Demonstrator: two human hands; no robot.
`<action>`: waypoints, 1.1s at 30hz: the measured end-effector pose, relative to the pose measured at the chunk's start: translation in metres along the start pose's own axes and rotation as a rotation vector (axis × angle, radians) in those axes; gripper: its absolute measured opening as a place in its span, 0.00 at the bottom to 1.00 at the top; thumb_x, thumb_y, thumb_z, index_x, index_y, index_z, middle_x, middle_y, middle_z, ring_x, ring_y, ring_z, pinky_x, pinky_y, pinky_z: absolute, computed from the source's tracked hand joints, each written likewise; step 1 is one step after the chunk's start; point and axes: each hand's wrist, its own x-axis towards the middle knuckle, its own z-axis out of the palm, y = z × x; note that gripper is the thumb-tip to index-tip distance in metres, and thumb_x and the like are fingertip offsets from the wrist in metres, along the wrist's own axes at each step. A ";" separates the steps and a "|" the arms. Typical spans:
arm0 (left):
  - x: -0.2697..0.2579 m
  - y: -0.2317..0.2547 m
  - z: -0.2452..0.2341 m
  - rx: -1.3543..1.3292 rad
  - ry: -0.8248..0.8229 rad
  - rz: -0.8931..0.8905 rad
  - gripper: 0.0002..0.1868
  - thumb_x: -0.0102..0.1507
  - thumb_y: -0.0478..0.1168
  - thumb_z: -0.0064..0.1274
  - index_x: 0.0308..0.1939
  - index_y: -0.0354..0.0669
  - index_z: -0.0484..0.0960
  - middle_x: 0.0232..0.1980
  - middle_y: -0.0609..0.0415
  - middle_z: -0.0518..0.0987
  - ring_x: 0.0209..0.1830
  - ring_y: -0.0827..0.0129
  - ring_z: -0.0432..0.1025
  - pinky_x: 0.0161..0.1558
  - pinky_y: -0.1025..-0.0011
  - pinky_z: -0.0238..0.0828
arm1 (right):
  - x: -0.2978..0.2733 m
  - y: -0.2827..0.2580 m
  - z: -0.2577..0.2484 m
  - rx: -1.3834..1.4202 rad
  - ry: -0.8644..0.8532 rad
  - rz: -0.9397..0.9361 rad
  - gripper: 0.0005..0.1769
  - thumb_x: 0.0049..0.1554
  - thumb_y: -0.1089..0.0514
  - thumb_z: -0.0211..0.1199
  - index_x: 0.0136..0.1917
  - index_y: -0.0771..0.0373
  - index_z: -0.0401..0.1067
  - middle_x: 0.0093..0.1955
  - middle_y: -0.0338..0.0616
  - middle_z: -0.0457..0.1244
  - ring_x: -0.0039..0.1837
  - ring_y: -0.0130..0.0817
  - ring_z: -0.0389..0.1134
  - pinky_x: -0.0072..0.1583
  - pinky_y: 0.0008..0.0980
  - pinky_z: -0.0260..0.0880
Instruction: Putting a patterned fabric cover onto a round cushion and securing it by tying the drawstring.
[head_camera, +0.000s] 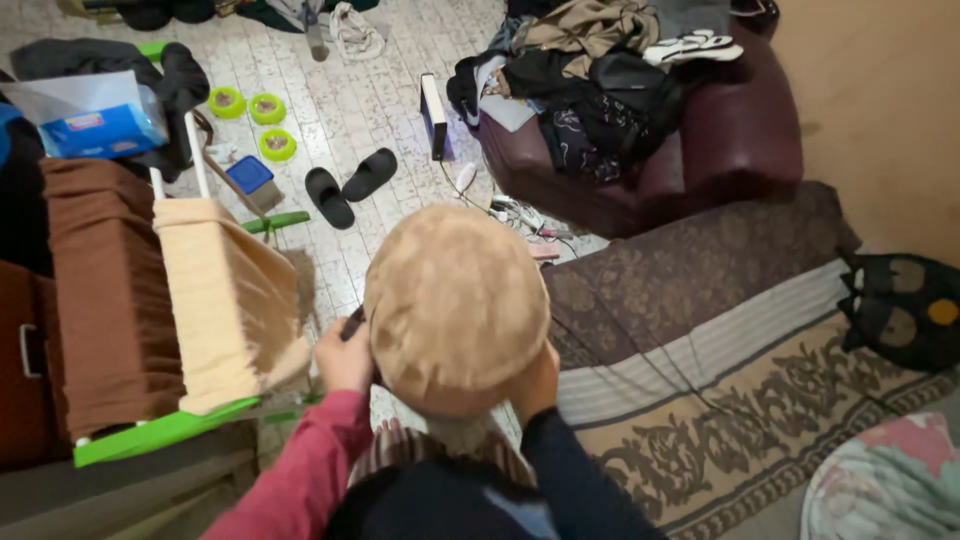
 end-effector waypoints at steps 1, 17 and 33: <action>-0.009 -0.014 -0.002 0.003 0.001 -0.004 0.10 0.61 0.40 0.59 0.39 0.35 0.85 0.31 0.56 0.83 0.30 0.76 0.70 0.34 0.70 0.69 | -0.011 -0.012 -0.005 -0.001 -0.002 0.005 0.15 0.59 0.62 0.62 0.59 0.71 0.73 0.51 0.47 0.71 0.52 0.35 0.70 0.51 0.35 0.73; -0.013 -0.019 0.008 0.228 0.125 0.133 0.10 0.62 0.40 0.59 0.37 0.34 0.82 0.28 0.49 0.78 0.29 0.70 0.70 0.36 0.68 0.69 | 0.005 -0.067 -0.011 0.403 -0.098 0.187 0.19 0.63 0.57 0.54 0.64 0.66 0.72 0.58 0.43 0.70 0.57 0.32 0.69 0.59 0.34 0.70; 0.075 -0.074 0.016 -0.296 -0.244 -0.809 0.15 0.67 0.38 0.47 0.51 0.28 0.79 0.42 0.41 0.82 0.38 0.52 0.75 0.36 0.53 0.71 | 0.059 0.013 -0.004 0.803 -0.331 0.959 0.20 0.63 0.49 0.51 0.60 0.61 0.74 0.59 0.49 0.69 0.60 0.45 0.70 0.63 0.47 0.70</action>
